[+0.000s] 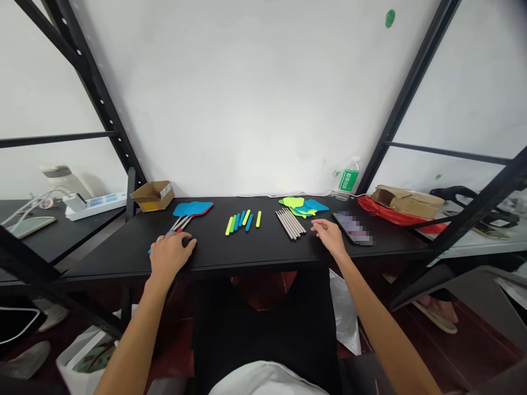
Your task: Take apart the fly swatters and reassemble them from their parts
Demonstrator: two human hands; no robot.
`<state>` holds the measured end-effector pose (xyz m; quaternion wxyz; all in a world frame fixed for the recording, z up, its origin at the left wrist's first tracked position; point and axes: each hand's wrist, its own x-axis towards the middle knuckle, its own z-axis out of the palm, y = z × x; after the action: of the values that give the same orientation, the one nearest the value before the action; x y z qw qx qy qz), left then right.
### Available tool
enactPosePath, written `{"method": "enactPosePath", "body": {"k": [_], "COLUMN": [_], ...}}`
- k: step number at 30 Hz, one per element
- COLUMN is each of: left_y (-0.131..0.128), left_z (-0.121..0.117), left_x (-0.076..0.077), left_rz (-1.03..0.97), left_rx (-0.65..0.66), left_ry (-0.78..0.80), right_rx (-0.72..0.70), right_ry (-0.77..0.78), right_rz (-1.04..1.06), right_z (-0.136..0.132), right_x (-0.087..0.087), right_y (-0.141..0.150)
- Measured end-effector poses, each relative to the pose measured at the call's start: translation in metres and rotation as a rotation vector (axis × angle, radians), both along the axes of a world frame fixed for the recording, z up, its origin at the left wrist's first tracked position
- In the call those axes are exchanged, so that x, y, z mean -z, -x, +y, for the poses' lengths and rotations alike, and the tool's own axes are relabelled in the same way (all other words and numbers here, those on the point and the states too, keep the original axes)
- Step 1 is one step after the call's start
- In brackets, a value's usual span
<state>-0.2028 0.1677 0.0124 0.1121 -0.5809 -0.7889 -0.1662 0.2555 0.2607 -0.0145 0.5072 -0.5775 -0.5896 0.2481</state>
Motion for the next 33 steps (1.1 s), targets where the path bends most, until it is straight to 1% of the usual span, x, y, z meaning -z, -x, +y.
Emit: {"method": "enactPosePath", "body": {"k": [2, 4, 5, 7, 8, 10, 12, 14, 17, 20, 25, 30, 33], "left_y": [-0.003, -0.007, -0.006, 0.003, 0.011, 0.028, 0.041, 0.044, 0.035, 0.023, 0.014, 0.013, 0.013], "left_z": [0.0, 0.0, 0.0, -0.002, -0.002, -0.003, -0.002, 0.0, 0.005, 0.008, 0.009, 0.007, 0.008], "left_x": [0.0, -0.004, -0.006, -0.009, -0.01, -0.009, -0.006, -0.003, -0.003, -0.005, -0.006, -0.008, -0.008], "left_rz": [-0.027, -0.049, -0.051, -0.051, -0.061, -0.093, -0.119, -0.138, -0.174, -0.199, -0.202, -0.223, -0.228], "left_rx": [0.022, 0.02, -0.008, -0.109, -0.159, -0.223, -0.199, -0.155, -0.143, -0.141, -0.122, -0.112, -0.12], "left_ry": [0.005, -0.038, -0.073, -0.125, -0.118, -0.017, 0.078, 0.104, 0.113, 0.125, 0.125, 0.127, 0.128], "right_rx": [0.002, 0.004, 0.005, 0.017, 0.022, 0.011, -0.038, -0.102, -0.166, -0.213, -0.252, -0.261, -0.252], "right_ry": [-0.003, -0.002, -0.003, -0.013, -0.021, -0.035, -0.043, -0.051, -0.051, -0.018, -0.017, 0.077, 0.107], "right_rz": [0.029, 0.05, 0.054, 0.021, -0.023, -0.158, -0.331, -0.512, -0.757, -0.895, -0.913, -0.961, -0.984], "right_z": [-0.001, -0.002, -0.002, -0.002, -0.002, -0.003, -0.005, -0.009, -0.017, -0.024, -0.027, -0.019, -0.02], "right_x": [-0.001, -0.001, -0.001, -0.001, -0.001, -0.002, -0.004, -0.005, -0.006, -0.007, -0.009, -0.009, -0.007], "right_y": [0.0, -0.001, -0.001, -0.001, -0.001, 0.001, 0.005, 0.012, 0.022, 0.032, 0.048, 0.062, 0.074]}}
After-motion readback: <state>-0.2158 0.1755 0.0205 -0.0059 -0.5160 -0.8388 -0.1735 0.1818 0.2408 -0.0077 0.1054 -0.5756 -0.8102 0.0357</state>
